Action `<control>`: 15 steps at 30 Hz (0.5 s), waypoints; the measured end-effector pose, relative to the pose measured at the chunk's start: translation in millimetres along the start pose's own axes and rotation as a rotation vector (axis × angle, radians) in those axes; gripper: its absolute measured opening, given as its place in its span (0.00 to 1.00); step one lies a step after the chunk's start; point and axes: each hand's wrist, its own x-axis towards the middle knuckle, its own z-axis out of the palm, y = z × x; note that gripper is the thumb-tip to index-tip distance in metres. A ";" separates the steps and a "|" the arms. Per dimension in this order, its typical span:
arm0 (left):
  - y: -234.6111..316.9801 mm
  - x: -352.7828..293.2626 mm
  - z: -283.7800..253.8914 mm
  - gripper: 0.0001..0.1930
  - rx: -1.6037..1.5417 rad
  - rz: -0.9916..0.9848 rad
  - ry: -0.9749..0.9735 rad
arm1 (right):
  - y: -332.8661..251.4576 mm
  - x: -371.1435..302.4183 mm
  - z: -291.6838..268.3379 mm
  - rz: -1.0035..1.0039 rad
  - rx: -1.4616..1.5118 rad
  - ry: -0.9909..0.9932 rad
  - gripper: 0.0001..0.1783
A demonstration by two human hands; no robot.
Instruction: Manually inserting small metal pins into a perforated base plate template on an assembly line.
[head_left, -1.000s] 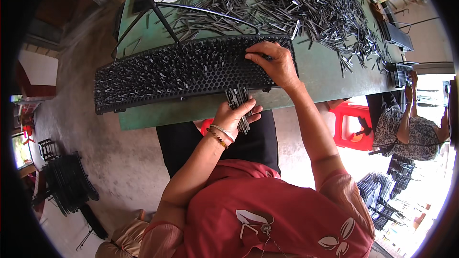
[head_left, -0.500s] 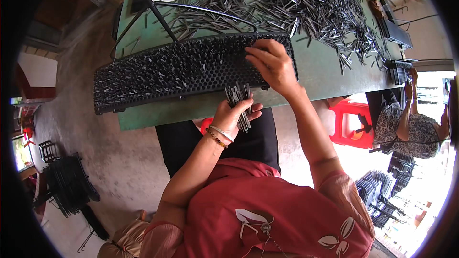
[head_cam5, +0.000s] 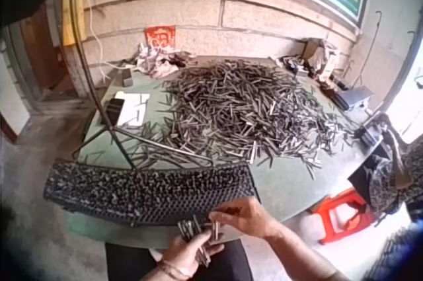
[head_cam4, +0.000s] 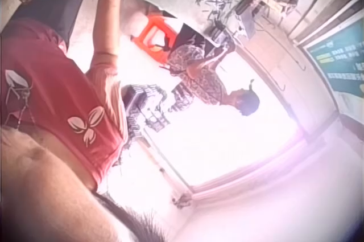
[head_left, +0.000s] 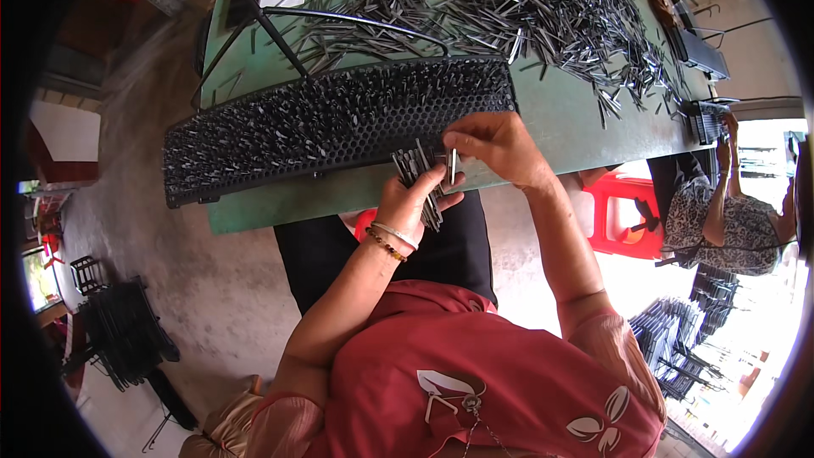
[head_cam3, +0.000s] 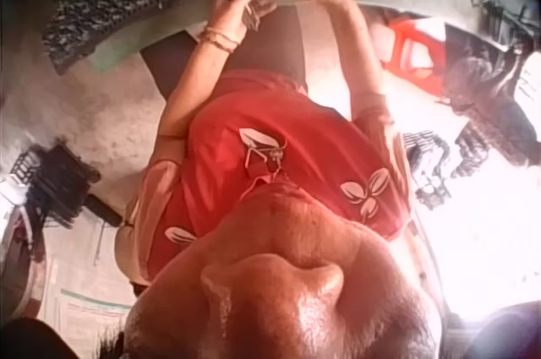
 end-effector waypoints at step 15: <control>-3.5 1.4 -3.0 0.08 0.018 -0.070 0.033 | 3.3 46.0 -6.2 -0.392 -0.294 0.383 0.09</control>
